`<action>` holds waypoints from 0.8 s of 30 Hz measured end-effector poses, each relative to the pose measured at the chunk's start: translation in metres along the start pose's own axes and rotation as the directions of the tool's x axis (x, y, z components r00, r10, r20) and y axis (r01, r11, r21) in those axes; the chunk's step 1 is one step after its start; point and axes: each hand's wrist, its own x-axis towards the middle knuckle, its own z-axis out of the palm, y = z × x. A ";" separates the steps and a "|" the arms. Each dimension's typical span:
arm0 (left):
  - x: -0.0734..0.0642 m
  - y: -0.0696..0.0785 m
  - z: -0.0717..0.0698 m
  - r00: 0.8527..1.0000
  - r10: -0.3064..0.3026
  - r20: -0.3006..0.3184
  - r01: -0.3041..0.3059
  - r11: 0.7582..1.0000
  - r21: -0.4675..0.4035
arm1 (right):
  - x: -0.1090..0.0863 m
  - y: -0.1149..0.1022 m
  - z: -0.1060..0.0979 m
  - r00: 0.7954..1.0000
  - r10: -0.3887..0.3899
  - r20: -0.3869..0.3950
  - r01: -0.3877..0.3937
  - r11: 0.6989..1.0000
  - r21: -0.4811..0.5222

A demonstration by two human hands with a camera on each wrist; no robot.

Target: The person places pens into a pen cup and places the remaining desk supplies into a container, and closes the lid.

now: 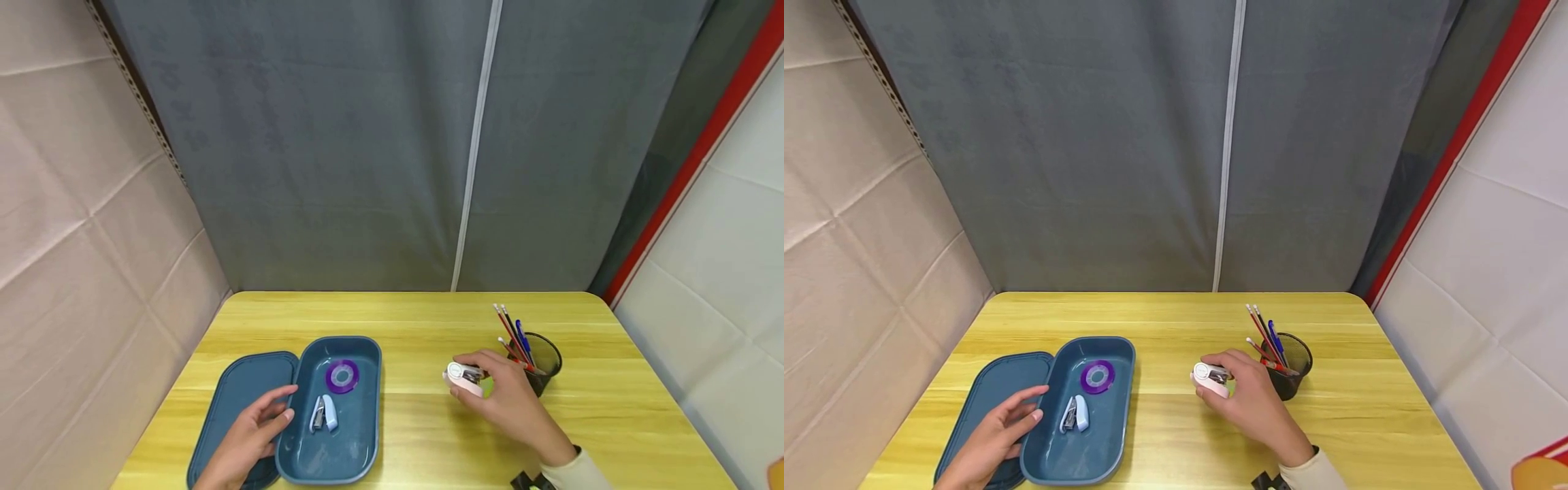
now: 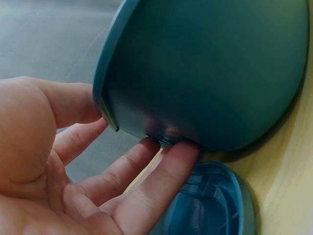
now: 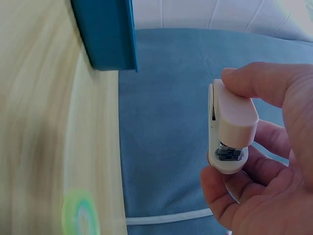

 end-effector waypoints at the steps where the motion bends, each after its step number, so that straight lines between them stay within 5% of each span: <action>1: 0.000 0.000 0.000 1.000 -0.002 0.001 0.002 1.000 -0.002 | 0.001 -0.002 0.001 1.000 -0.008 -0.003 0.008 1.000 0.004; 24: 0.002 -0.002 0.000 1.000 0.002 -0.005 -0.002 1.000 -0.003 | 0.028 -0.037 0.016 0.991 -0.132 0.015 0.130 0.987 0.093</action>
